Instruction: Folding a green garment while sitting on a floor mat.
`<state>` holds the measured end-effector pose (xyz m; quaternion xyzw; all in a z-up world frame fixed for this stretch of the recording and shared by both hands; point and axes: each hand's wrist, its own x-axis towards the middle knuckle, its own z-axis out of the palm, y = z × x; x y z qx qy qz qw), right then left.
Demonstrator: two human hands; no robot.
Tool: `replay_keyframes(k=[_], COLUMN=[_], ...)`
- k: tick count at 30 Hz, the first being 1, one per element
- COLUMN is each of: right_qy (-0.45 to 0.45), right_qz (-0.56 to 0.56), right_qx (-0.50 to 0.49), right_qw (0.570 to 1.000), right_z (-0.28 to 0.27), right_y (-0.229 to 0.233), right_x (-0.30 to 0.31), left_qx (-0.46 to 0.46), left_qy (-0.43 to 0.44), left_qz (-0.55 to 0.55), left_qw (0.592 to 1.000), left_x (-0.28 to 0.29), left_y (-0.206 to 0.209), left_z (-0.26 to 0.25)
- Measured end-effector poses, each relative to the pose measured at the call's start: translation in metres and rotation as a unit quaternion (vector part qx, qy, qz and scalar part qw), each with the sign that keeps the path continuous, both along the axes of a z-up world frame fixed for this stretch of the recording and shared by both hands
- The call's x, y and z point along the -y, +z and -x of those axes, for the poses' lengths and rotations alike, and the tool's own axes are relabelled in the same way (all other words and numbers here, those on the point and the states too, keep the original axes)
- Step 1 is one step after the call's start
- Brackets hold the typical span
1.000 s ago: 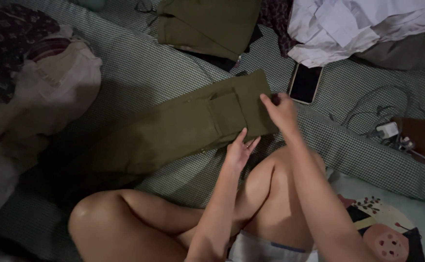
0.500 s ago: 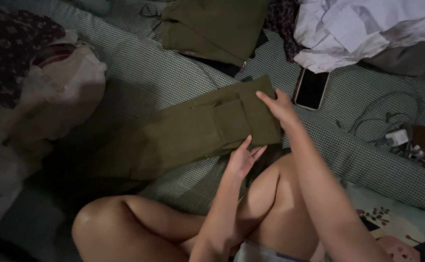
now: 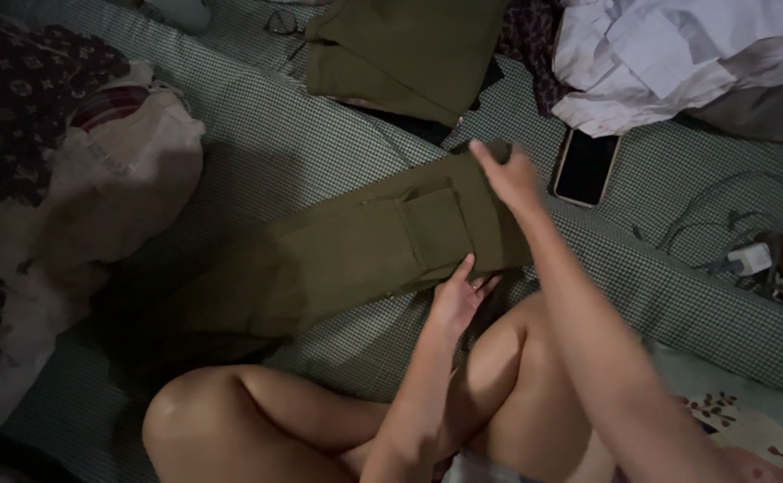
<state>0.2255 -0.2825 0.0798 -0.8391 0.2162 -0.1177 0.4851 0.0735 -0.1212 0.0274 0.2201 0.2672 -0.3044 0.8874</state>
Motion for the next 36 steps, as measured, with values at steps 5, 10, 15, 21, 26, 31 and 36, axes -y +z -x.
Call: replay_keyframes(k=[5, 10, 15, 21, 26, 31, 36], right_qy=[0.078, 0.016, -0.028, -0.018, 0.031, 0.026, 0.016], right_qz=[-0.008, 0.13, 0.073, -0.126, -0.18, -0.109, 0.01], right_qx=[-0.04, 0.09, 0.032, -0.039, -0.032, -0.193, -0.147], right_qw=[0.996, 0.987, 0.996, 0.991, 0.983, 0.975, 0.989], right_z=[-0.023, -0.032, -0.006, 0.056, 0.064, 0.054, 0.046], right_y=[-0.044, -0.085, -0.082, -0.039, 0.008, 0.042, -0.019], right_x=[0.015, 0.031, 0.057, 0.056, 0.026, 0.004, 0.018], left_qx=[-0.01, 0.025, 0.022, 0.028, 0.036, 0.033, 0.016], left_qy=[-0.008, -0.029, -0.032, -0.027, -0.033, -0.034, -0.063], left_qz=[-0.004, 0.012, 0.006, 0.044, 0.067, 0.075, 0.013], left_qw=[1.0, 0.999, 0.999, 0.998, 0.997, 0.996, 0.998], left_x=[-0.003, -0.005, -0.004, 0.001, 0.012, 0.02, 0.029], left_y=[-0.008, -0.015, -0.005, -0.009, -0.022, -0.016, -0.051], left_z=[0.0, 0.002, -0.001, 0.002, 0.003, 0.004, 0.005])
